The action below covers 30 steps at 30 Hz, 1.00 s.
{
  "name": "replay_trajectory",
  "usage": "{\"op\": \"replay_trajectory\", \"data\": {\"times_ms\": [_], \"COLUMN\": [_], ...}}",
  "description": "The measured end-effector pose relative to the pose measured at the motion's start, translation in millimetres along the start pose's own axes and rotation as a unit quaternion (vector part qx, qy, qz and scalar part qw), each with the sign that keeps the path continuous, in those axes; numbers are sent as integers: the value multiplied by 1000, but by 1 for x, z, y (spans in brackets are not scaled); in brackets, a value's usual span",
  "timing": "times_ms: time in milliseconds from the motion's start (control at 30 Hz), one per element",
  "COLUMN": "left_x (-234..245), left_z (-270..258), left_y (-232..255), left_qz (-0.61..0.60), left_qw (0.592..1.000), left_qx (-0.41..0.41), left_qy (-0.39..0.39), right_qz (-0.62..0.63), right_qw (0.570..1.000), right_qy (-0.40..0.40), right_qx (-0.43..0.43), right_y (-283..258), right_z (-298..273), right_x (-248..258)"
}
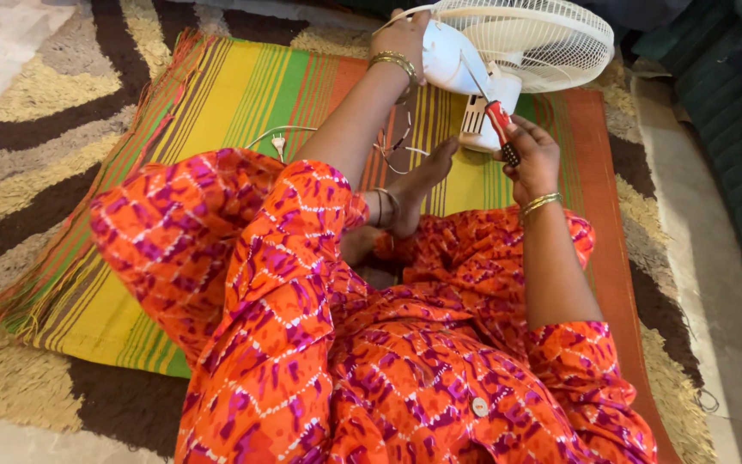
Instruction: The person sits on a mat and uses a screwdriver to loosen screws on the base of a white table fan. They then wrap the fan's power cord around the base multiple times and secure it, finishing by adjusting the fan head.
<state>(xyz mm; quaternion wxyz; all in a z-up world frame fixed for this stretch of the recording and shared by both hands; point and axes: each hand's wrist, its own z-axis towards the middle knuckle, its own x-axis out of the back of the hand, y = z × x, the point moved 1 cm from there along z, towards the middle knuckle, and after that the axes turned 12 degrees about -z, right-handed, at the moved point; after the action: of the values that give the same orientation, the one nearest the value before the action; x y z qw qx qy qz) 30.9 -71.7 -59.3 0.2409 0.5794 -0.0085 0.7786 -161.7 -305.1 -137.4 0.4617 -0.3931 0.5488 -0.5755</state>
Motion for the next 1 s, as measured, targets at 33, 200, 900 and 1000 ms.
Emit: {"op": "replay_trajectory", "data": {"times_ms": [33, 200, 900, 1000], "left_x": [-1, 1, -68, -80], "left_z": [2, 12, -67, -81], "left_y": [-3, -24, -121, -134], "left_qz": [-15, -78, -508, -477], "left_qw": [1000, 997, 795, 786], "left_qx": [8, 18, 44, 81], "left_qy": [4, 18, 329, 385], "right_qz": [-39, -300, -265, -308], "right_qw": [999, 907, 904, 812], "right_qy": [4, 54, 164, 174], "right_qx": [32, 292, 293, 465], "right_y": [-3, -20, -40, -13], "right_z": [2, 5, 20, 11], "right_x": [-2, -16, -98, -120]}}
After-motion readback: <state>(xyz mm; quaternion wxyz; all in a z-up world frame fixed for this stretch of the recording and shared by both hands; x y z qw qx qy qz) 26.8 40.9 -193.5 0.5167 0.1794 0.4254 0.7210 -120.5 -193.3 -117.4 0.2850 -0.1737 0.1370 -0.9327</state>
